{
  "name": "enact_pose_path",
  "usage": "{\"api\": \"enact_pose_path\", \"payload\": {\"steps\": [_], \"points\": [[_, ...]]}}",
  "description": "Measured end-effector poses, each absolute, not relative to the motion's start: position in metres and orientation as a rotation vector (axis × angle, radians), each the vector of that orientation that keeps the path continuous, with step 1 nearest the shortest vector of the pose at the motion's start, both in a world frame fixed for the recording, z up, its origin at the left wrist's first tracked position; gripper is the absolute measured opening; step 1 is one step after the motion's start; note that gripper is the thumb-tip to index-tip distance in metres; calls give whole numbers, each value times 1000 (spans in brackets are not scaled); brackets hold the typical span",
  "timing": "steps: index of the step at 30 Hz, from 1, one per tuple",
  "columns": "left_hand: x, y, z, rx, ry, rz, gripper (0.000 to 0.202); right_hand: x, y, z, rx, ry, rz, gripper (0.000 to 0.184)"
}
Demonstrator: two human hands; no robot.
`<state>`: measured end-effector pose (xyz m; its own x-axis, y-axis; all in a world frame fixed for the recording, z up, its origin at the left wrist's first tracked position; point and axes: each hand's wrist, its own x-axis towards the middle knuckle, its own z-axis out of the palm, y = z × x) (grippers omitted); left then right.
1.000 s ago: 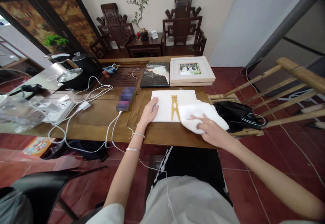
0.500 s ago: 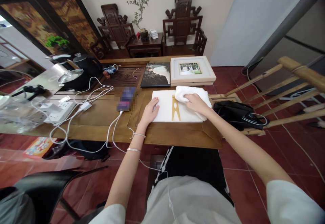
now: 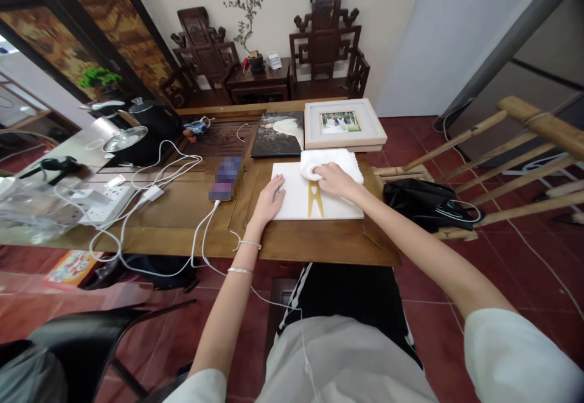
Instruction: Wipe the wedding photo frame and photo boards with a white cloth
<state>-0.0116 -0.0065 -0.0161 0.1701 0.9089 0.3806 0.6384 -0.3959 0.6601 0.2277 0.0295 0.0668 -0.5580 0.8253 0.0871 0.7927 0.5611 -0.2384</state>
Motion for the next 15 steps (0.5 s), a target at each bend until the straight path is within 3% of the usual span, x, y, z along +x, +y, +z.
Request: {"api": "enact_pose_path", "payload": {"steps": [10,15], "points": [[-10,-8,-15,2101,1470,1084,40,241,-107,49,-960,-2813,267,40],[-9,-9,-13,2095,1473,1072,40,244,-123,52,-889,-2819,351,40]]}}
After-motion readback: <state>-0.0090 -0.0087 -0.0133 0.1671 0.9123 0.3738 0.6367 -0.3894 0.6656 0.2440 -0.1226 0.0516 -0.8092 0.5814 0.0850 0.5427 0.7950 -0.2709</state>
